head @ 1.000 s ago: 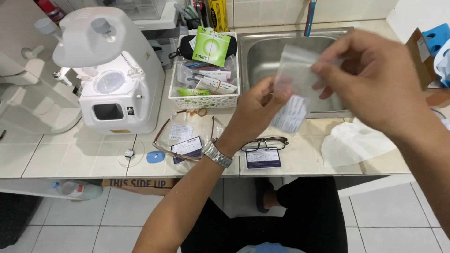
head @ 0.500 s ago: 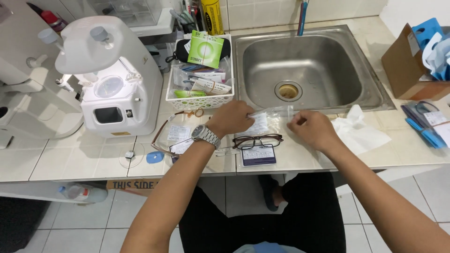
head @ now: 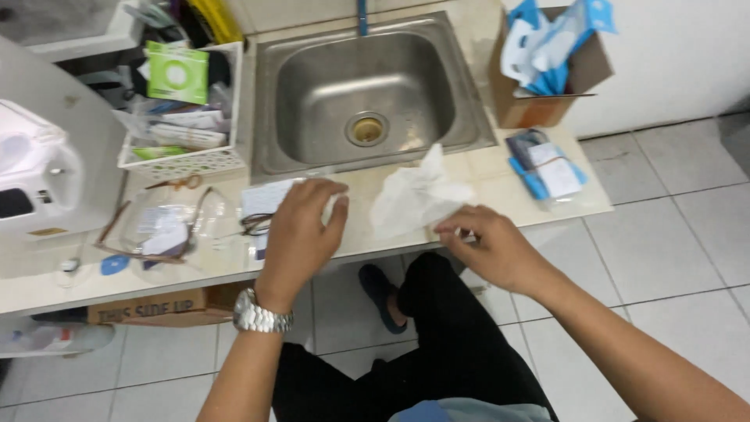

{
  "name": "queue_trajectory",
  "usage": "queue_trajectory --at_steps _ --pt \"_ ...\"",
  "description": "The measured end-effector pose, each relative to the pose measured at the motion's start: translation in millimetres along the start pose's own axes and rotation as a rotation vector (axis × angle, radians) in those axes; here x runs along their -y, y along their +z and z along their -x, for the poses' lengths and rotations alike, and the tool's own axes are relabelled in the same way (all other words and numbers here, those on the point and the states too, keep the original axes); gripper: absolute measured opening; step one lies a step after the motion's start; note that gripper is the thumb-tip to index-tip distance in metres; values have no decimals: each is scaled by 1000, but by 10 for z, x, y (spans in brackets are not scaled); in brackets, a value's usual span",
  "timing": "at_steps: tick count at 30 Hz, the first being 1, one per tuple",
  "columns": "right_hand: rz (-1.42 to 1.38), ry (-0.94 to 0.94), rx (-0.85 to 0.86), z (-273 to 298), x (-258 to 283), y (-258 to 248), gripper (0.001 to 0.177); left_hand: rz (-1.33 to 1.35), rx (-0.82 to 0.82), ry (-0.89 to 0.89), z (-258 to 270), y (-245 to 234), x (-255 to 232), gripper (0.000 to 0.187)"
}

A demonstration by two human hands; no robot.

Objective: The person unpacks contact lenses from sealed packages, wipes them with a tissue, and places them into a lens edger machine. They then handle blue lens holder cards and place lenses into clear containers on the counter.

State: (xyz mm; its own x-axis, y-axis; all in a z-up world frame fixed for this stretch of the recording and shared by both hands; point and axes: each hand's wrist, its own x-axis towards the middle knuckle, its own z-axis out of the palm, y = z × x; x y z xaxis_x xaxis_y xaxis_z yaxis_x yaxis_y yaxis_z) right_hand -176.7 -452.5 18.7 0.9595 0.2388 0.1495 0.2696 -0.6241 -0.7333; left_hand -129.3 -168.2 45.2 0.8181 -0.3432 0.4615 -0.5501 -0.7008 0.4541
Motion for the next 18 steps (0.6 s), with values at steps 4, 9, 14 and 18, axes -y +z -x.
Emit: queue_trajectory --at_steps 4,9,14,18 --pt "-60 82 159 983 -798 -885 20 -16 -67 101 216 1190 -880 20" --pt "-101 558 279 1954 -1925 -2129 28 -399 -358 146 277 2321 -1470 27" --pt "-237 808 128 2503 -2993 -3064 32 -693 -453 26 320 2579 -1750 30" --pt "-232 770 116 2664 -3387 -3703 37 -773 -368 -211 390 2746 -2214 61"
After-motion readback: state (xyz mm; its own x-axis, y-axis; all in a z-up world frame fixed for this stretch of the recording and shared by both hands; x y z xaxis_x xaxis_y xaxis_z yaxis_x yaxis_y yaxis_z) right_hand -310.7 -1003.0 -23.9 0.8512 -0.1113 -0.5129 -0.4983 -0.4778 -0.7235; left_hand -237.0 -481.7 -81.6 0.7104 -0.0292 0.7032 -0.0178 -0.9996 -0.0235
